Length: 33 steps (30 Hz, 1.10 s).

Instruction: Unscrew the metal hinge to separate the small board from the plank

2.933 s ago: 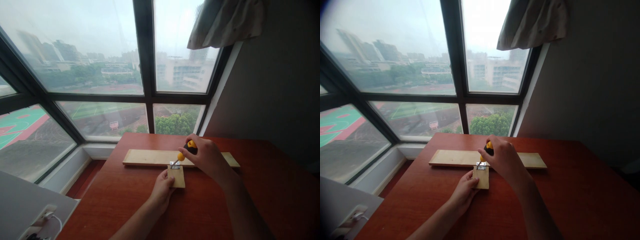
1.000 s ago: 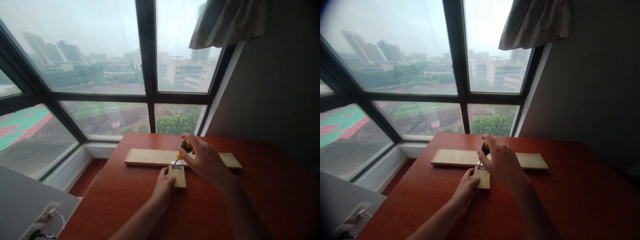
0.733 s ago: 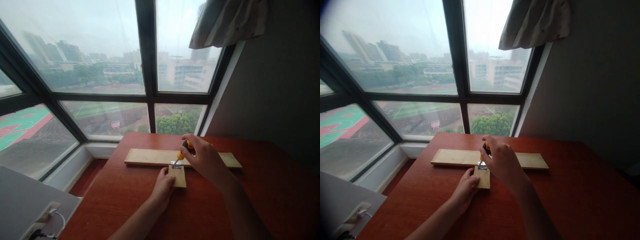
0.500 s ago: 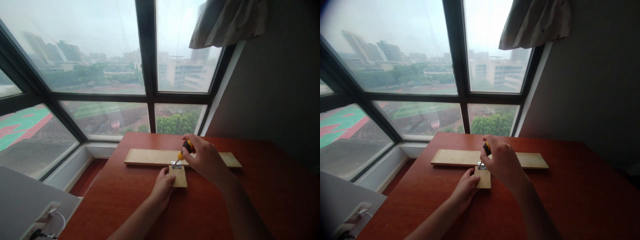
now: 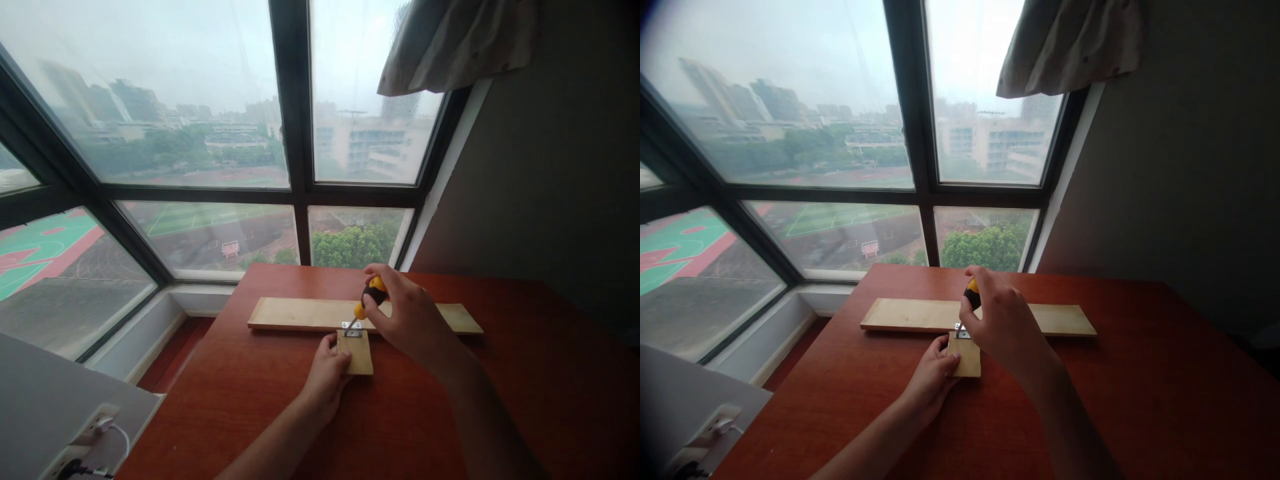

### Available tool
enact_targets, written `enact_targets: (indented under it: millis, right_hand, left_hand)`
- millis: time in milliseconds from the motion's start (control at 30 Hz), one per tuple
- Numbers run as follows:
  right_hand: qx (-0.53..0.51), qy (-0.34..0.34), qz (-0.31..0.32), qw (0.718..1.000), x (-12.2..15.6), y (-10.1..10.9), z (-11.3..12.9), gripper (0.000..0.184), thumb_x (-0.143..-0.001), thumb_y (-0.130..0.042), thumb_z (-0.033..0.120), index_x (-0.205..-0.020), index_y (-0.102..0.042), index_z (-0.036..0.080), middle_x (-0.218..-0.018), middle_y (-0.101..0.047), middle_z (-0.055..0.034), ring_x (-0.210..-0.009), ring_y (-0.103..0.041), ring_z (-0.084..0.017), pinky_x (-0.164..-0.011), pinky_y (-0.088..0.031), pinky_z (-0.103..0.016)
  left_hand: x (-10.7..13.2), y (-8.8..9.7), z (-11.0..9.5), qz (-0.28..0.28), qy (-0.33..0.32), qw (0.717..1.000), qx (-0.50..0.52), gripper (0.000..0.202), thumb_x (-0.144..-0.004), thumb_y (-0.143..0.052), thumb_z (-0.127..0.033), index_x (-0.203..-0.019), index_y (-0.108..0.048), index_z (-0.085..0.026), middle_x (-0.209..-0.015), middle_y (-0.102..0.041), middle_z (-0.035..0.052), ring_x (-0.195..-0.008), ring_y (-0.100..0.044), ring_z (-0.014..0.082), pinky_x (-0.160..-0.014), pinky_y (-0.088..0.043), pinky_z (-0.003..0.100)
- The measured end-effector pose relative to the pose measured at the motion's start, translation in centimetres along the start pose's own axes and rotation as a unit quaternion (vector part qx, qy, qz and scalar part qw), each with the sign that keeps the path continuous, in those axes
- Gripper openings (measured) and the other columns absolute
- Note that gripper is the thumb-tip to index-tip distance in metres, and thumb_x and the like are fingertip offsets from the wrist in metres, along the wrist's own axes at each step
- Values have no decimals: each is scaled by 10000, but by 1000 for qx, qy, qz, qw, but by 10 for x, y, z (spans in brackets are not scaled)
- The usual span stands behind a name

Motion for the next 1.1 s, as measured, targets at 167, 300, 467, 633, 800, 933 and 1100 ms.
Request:
enact_targets:
  millis: [167,300,467,633,800,933,1100]
  right_hand:
    - [12,11,15,1000,1,0,4,339,-857,-500,243,-1194,-500,211,-1130,-648,-76,-989,-617,-229,-841,-470,-353]
    - [74,-22,22,997,0,0,1,290,-888,-511,399,-1115,-547,222,-1013,-679,-62,-823,-645,-231,-694,-467,-340]
    - [51,-23,25,998,2,2,4,263,-872,-499,274,-1130,-535,240,-1038,-687,-28,-845,-654,-208,-753,-461,-330]
    - [58,-9,40,997,6,5,8,322,-830,-530,253,-1152,-519,249,-1096,-670,-24,-922,-642,-219,-761,-461,-331]
    - [92,-34,42,994,4,2,4,264,-890,-504,415,-1069,-565,231,-993,-693,-50,-814,-654,-231,-671,-453,-338]
    - [58,-27,34,997,4,2,4,209,-880,-492,291,-1070,-555,231,-1037,-691,-42,-856,-659,-216,-751,-465,-337]
    - [44,6,38,998,9,7,9,318,-807,-518,185,-1121,-523,235,-1107,-660,-46,-963,-630,-213,-775,-464,-319]
  left_hand:
    - [1,0,0,3,-8,1000,-7,440,-700,-636,-69,-1097,-477,-171,-882,-679,80,-710,-642,171,-663,-525,289]
    - [2,0,0,-1,-7,1000,-4,450,-684,-660,-82,-1089,-489,-179,-953,-682,92,-764,-656,189,-684,-526,301]
    - [2,0,0,-11,-6,1000,-2,456,-679,-663,-77,-1089,-491,-182,-990,-676,97,-813,-663,204,-698,-531,311]
    - [4,-2,-2,-9,-12,1000,-6,436,-705,-631,-57,-1097,-478,-170,-1010,-677,112,-805,-667,198,-677,-532,290]
    - [4,-2,-2,-6,-8,1000,2,456,-691,-660,-68,-1101,-485,-168,-1013,-681,118,-810,-670,203,-687,-535,295]
    - [3,0,-1,-12,-8,1000,6,473,-681,-663,-66,-1104,-482,-176,-1030,-679,114,-819,-669,201,-702,-537,303]
    - [3,0,-1,-9,-10,1000,-1,445,-691,-651,-66,-1089,-481,-172,-998,-680,106,-741,-654,178,-682,-535,303]
Point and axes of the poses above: each hand's wrist, its own x-axis away from the middle knuckle, its own y-axis out of the back of the hand, z = x × y, the point moved 3 cm from there along -x, towards the middle knuckle
